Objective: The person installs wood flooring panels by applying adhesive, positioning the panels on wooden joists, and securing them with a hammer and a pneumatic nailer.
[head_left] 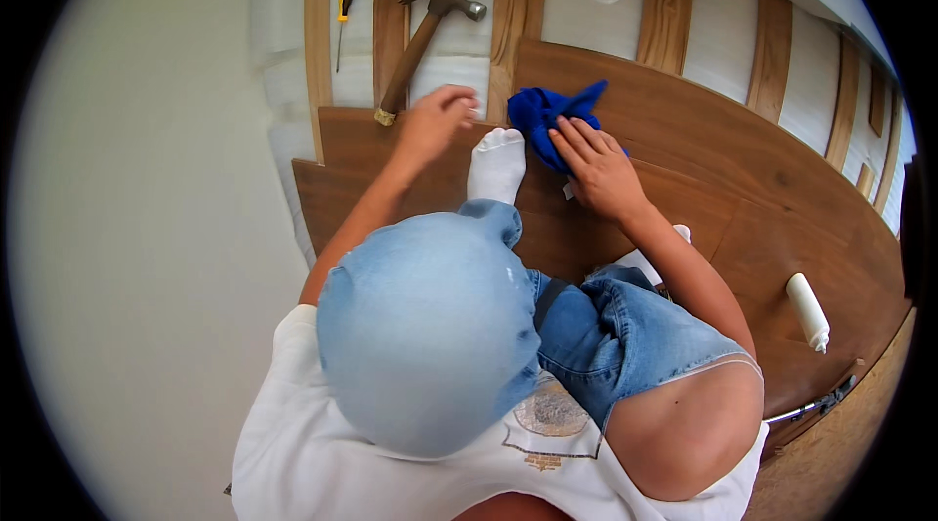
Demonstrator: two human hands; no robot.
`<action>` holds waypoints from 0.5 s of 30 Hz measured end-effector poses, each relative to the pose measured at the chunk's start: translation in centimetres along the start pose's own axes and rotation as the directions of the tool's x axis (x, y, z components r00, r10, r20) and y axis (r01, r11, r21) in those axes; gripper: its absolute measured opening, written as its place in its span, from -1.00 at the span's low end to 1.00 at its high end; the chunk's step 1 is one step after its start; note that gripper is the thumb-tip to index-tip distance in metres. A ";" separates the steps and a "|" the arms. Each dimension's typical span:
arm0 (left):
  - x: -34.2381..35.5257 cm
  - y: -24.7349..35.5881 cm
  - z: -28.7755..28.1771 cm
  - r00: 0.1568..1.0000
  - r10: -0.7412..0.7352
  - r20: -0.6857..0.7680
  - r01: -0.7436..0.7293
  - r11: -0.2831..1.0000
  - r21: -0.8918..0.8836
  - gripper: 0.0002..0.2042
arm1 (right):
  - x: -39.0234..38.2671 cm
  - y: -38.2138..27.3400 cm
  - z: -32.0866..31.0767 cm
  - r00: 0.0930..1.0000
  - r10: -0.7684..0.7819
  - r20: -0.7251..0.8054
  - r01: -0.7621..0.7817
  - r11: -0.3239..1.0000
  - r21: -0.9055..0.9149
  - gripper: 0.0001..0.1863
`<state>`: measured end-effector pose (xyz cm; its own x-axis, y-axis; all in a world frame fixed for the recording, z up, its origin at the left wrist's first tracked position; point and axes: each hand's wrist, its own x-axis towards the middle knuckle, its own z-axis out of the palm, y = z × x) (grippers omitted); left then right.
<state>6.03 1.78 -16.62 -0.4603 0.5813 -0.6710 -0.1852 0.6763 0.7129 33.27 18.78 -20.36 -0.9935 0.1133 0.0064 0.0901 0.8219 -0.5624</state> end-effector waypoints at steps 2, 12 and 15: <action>1.4 -0.7 -2.7 0.979 0.114 -0.169 -0.059 0.951 0.303 -0.65 | 1.3 -0.7 0.9 1.000 -0.018 -0.018 0.016 0.992 -0.123 -0.33; 11.2 -0.2 -5.4 0.908 0.323 -0.268 0.170 0.300 0.939 -0.58 | 3.2 -1.3 1.9 0.995 -0.059 0.078 0.073 0.979 -0.191 -0.60; 13.5 0.2 -5.1 0.912 0.321 -0.256 0.105 0.422 0.901 -0.65 | -0.9 0.1 -0.8 0.998 0.056 0.043 -0.044 0.972 -0.232 -0.60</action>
<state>-4.63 7.48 -24.45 -0.7015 0.6311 -0.3311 0.6556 0.7536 0.0474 34.26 19.21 -19.73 -0.9890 0.1350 -0.0602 0.1476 0.9232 -0.3548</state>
